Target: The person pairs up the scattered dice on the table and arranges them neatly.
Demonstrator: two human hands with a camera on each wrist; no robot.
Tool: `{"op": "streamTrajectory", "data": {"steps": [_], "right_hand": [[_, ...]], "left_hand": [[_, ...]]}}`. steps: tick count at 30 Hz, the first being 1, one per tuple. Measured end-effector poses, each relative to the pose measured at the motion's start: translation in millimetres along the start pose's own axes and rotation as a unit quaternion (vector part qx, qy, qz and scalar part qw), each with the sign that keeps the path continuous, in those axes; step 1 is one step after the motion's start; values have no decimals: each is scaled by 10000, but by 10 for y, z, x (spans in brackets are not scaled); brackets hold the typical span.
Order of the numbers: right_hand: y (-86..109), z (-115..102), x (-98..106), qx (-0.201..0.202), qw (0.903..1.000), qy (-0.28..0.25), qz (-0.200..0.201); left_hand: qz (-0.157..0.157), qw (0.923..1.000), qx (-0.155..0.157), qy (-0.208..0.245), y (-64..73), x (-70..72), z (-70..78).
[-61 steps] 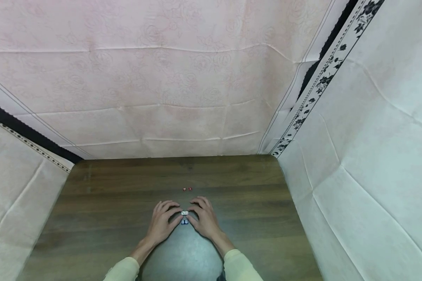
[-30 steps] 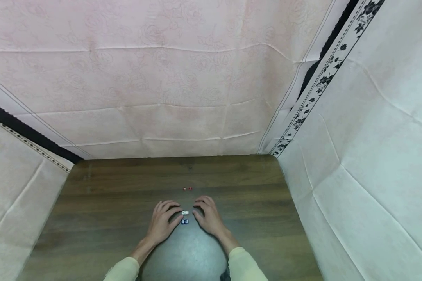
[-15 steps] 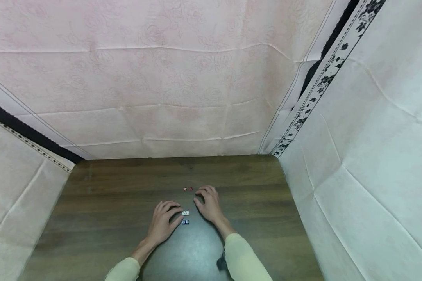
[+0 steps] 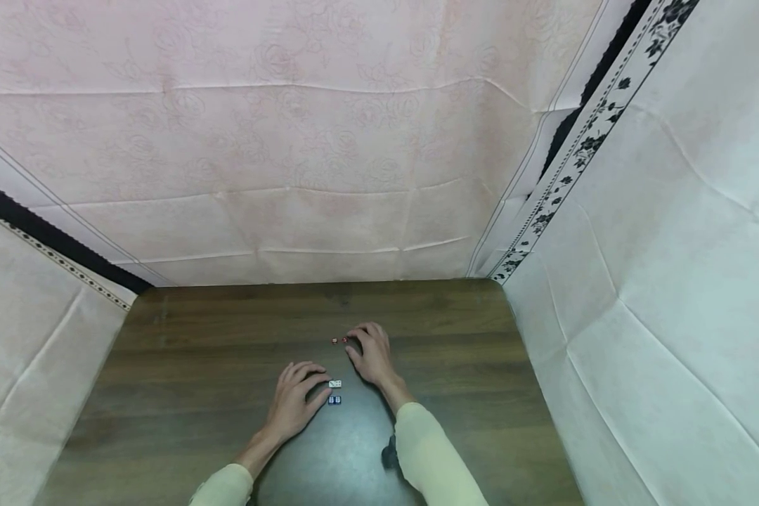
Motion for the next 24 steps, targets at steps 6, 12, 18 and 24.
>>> {"op": "streamTrajectory", "data": {"steps": [6, 12, 18, 24], "right_hand": [[-86, -13, -4, -351, 9979, -86, -537], [-105, -5, -29, -456, 9970, -13, -624], [-91, 87, -101, -69, 9998, -110, -118], [-95, 203, -185, -38, 9994, -329, 33]], "left_hand": [[-44, 10000, 28, 29, -2, -2, -13], [-34, 10000, 0, 14, 0, -12, -30], [-28, 10000, -20, -31, 5, -20, -37], [-15, 10000, -12, -5, 6, -14, -28]]}}
Point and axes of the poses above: each hand's wrist, its own y-axis away from the middle knuckle, its own x-axis out of the back of the hand, z = x × y, the point moved 6 cm from there along -y, towards the middle knuckle, and after that the axes turned 13 degrees about -z, right-handed, at the moved point
